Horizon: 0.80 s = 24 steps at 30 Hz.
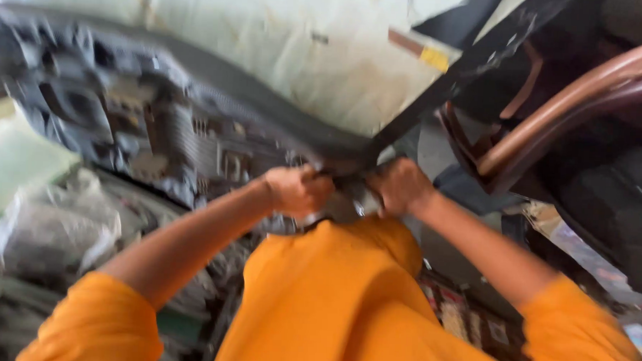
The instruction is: Replacing and stapling a new cover onto a motorcycle seat.
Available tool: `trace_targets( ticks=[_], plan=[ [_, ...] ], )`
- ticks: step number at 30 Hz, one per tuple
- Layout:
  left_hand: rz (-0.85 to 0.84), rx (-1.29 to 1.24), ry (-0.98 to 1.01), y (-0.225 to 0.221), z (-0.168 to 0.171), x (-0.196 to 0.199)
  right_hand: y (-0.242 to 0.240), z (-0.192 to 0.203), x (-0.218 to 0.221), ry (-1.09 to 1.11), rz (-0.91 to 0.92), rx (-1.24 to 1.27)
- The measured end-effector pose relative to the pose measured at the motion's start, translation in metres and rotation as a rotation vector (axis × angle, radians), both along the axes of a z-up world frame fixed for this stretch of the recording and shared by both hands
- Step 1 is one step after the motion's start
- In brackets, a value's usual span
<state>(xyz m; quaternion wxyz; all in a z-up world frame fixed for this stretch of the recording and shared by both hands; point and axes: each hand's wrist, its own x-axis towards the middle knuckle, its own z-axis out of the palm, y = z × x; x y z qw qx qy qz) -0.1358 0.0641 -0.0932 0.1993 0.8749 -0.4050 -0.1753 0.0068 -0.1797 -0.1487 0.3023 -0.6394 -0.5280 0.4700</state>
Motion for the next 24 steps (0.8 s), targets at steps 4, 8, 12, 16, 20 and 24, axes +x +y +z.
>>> trace_targets(
  ticks=[4,8,12,16,20,24],
  plan=[
    [-0.012,0.021,-0.068,-0.011,0.021,0.014,-0.012,0.018,-0.001,-0.019,0.154,-0.199],
    [-0.073,0.084,-0.039,-0.001,0.019,0.03,-0.03,0.013,0.003,0.018,-0.055,-0.127],
    [-0.057,0.085,0.011,-0.009,0.024,0.021,-0.049,0.025,-0.002,0.109,-0.145,-0.079],
    [-0.045,0.09,-0.002,-0.007,0.023,0.025,-0.02,0.016,-0.001,0.039,-0.195,0.029],
    [-0.073,0.104,0.003,-0.006,0.016,0.023,-0.007,-0.006,-0.005,-0.092,-0.053,-0.014],
    [-0.089,0.143,-0.034,-0.008,0.011,0.013,0.002,0.004,0.009,-0.154,0.052,0.006]
  ],
)
